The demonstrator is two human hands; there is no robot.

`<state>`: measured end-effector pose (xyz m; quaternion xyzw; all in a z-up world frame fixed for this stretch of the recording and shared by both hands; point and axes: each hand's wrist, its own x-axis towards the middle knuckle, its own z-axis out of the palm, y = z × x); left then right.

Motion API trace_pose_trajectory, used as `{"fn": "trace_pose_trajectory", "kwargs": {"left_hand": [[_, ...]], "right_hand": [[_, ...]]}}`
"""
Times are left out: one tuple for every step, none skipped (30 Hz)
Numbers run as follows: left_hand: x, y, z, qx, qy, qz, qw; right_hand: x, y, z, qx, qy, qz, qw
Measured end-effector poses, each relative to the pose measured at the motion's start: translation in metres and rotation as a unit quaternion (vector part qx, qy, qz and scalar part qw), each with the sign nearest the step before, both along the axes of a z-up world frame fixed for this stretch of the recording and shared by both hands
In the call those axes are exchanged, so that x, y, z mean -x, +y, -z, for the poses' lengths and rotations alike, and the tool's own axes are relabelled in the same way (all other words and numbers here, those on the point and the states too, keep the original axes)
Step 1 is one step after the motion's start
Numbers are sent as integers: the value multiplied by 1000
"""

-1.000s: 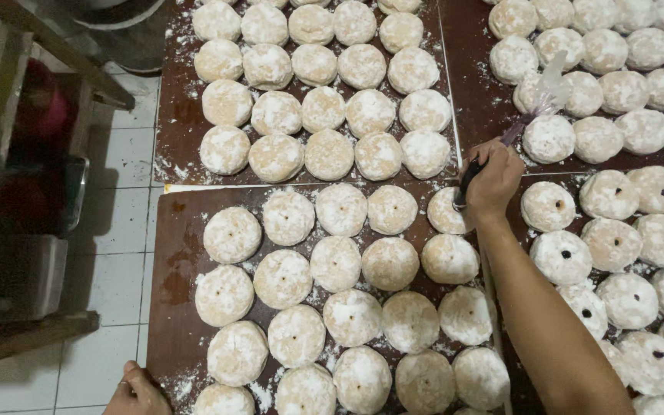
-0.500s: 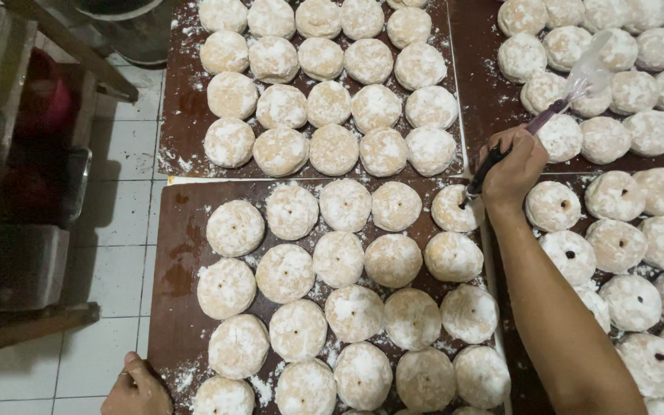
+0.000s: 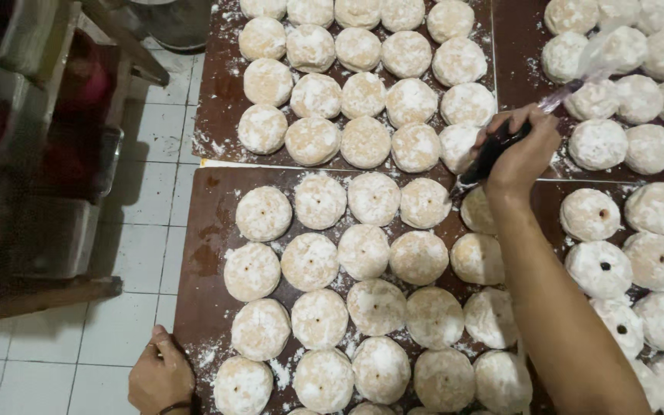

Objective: The person fills donuts with a dark filling using a piping bag, working through multiple trays of donuts coated in powdered sugar and occasionally wiping the table with a cloth.

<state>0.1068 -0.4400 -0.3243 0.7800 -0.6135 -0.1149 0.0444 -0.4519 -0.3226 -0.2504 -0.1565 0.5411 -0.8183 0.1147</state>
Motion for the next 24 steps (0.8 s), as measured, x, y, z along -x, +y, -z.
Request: {"fn": "trace_pose_trajectory", "kwargs": {"left_hand": [[2,-1,-3,1,0,-1,1000],[3,-2,-5,1,1,0,1000],[4,-1,-6,2,0,-3,1000],[4,0,-7,2,-1,-3,1000],[4,2,-7,-1,-2,-4,1000],[3,5,-7,-7,-1,-5,1000],[2,4,-7,-11,2,-8,1000],[2,4,-7,-21,7,-11,1000],[1,3,-6,-20,7,-13,1000],[1,3,-4,-21,-2,-13,1000],[-1,3,-4,-24,-13,-12,1000],[-3,3,-3,-25,-14,-13,1000],[-4,4,-1,-23,-11,-8,1000],[-5,4,0,-21,-9,-4,1000],[-4,4,1,-22,-6,0,1000],[-4,5,1,-13,3,-9,1000],[-3,4,1,-3,12,-18,1000],[-1,3,2,-3,14,-14,1000],[-2,5,2,2,12,-9,1000],[-3,5,2,8,10,-5,1000],[-3,5,2,8,8,-7,1000],[-3,4,2,0,4,-7,1000],[-3,4,2,-6,1,-8,1000],[-3,3,1,-5,0,-12,1000]], "right_hand": [[-9,-8,5,-20,10,1,1000],[-16,-14,8,-39,21,3,999],[-20,-16,11,-39,20,0,999],[-25,-19,13,-55,35,1,998],[-28,-19,17,-73,50,2,996],[-31,-19,20,-75,49,-1,996],[-31,-19,23,-60,54,-1,997],[-31,-19,26,-45,59,0,997],[-30,-20,30,-44,59,-2,997],[-29,-21,34,-35,67,-4,997],[-30,-21,39,-28,72,-6,997],[-31,-21,44,-28,71,-7,997],[-33,-20,50,-41,118,-19,992],[-36,-19,56,-53,165,-32,984],[-40,-18,62,-55,168,-28,984],[-47,-19,68,-50,172,-43,983],[-51,-20,72,-44,176,-58,982],[-50,-21,73,-45,178,-53,982],[-52,-22,74,-29,183,-63,981],[-53,-22,73,-14,188,-73,979],[-54,-21,72,-13,186,-75,980],[-55,-19,69,-21,163,-71,984],[-56,-19,67,-28,140,-69,987],[-56,-21,65,-26,139,-73,987]]}}
